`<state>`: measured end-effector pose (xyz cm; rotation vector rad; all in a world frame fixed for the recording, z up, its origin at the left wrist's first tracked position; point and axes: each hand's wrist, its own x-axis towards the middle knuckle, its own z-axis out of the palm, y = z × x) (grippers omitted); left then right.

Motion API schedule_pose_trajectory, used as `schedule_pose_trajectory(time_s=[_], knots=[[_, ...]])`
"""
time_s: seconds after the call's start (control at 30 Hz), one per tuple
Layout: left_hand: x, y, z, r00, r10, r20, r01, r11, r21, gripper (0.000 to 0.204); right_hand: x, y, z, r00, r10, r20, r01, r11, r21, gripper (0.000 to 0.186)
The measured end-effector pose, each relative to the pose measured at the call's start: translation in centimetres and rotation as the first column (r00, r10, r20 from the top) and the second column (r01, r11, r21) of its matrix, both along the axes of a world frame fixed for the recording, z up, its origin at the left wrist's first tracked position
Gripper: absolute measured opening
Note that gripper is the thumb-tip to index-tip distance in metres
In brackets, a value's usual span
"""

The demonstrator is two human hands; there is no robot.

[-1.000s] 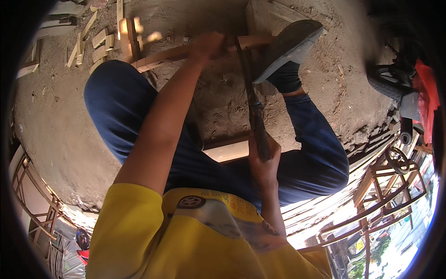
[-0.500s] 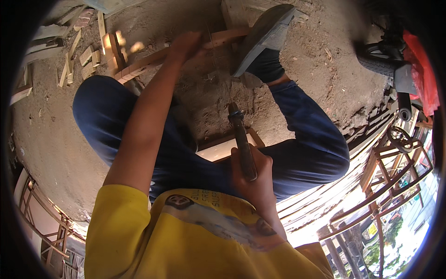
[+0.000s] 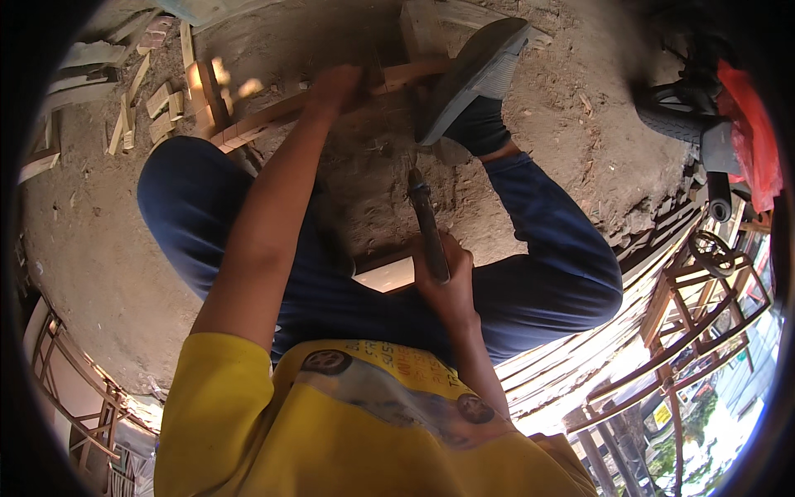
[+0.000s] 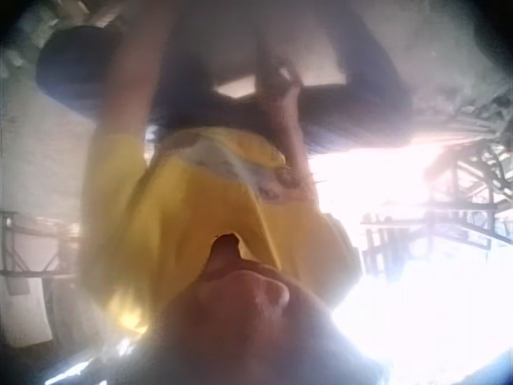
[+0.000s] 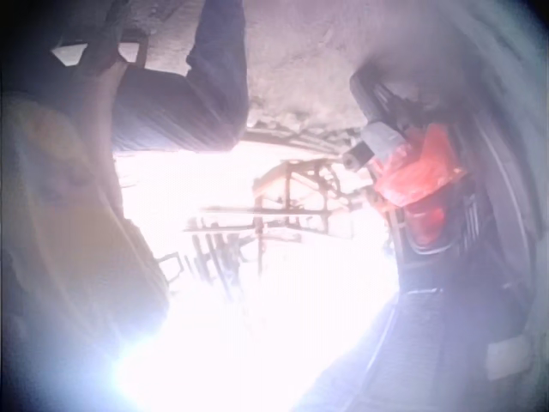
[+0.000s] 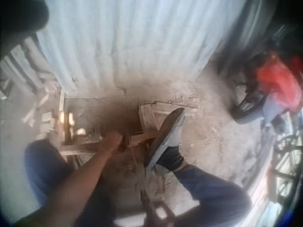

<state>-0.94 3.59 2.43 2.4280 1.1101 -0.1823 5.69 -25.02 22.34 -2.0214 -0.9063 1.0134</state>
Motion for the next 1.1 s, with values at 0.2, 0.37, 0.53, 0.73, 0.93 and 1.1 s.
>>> schedule_pose_trajectory(time_s=[0.2, 0.37, 0.53, 0.73, 0.93, 1.1], knots=[[0.1, -0.2, -0.2, 0.997, 0.028, 0.075, -0.031, 0.999, 0.031, 0.024, 0.2, 0.8, 1.2, 0.998, -0.039, -0.052, 0.037, 0.998, -0.046, 0.018], [-0.9, 0.8, -4.0, 0.998, -0.031, 0.049, 0.025, 0.992, 0.128, 0.020, -0.6, 1.5, 0.0, 1.000, 0.005, -0.003, -0.005, 0.999, -0.042, 0.015], [-0.5, -0.3, -4.4, 0.992, 0.064, 0.112, -0.077, 0.991, 0.113, 0.025, -0.4, -1.4, 2.5, 0.999, 0.002, -0.044, -0.004, 0.999, -0.053, 0.015], [-0.1, -0.4, 2.2, 1.000, 0.010, 0.006, -0.010, 1.000, -0.029, 0.022, 0.6, 2.0, -0.8, 0.994, -0.075, -0.075, 0.073, 0.997, -0.024, 0.015], [0.4, -0.1, -0.4, 0.999, 0.034, -0.021, -0.034, 0.999, -0.033, 0.023, 0.1, 2.2, -1.4, 0.988, -0.132, -0.082, 0.133, 0.991, 0.002, 0.020], [0.1, -0.2, 1.6, 0.999, 0.028, 0.042, -0.026, 0.999, -0.045, 0.024, -0.2, 1.7, -1.6, 0.998, -0.025, -0.062, 0.029, 0.998, 0.058, 0.017]])
